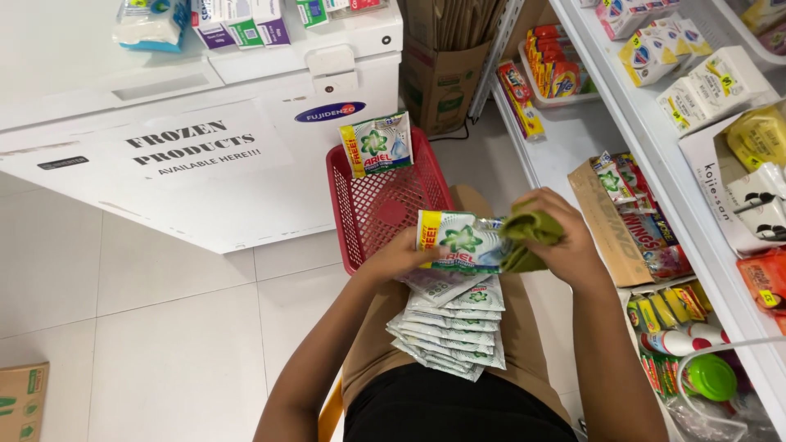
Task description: The person sits on a low stool in a store aisle and wipes multiple small detergent packets with a green cloth. They hold the packets in a red basket on their lap, wipe each one individually, and then place them back into the basket. The person also wipes the basket itself and arranges the packets neatly inside.
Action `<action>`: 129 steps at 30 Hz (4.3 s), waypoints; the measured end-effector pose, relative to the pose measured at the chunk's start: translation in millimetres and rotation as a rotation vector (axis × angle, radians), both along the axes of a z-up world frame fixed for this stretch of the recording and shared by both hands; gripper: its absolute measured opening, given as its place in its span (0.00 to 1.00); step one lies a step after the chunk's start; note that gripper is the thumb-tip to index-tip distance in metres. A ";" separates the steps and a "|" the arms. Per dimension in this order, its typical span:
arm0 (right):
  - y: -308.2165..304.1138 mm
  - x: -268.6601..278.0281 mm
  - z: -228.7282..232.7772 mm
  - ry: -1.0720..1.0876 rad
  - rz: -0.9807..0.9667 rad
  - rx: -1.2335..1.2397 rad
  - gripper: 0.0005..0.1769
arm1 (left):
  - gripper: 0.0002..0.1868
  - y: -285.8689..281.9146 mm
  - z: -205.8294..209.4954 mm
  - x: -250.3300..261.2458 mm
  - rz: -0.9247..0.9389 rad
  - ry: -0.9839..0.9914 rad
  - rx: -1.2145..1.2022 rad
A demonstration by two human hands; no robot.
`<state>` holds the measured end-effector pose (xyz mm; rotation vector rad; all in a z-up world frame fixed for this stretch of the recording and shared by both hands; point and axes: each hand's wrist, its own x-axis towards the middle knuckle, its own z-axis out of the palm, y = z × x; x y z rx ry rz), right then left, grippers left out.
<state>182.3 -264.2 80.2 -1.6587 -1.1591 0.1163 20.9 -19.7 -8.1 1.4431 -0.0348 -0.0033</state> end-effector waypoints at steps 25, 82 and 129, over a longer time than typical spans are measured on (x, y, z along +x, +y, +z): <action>176.2 -47.6 -77.9 -0.545 -0.114 -0.074 0.26 | 0.21 -6.6 -9.9 25.8 0.528 0.086 -0.898; 166.7 12.4 -201.1 0.515 0.087 -0.362 0.30 | 0.59 110.9 -68.1 128.1 1.248 0.201 0.267; 36.3 77.5 -96.7 0.550 0.097 -0.292 0.16 | 0.21 32.6 -5.1 16.7 0.051 -0.031 0.794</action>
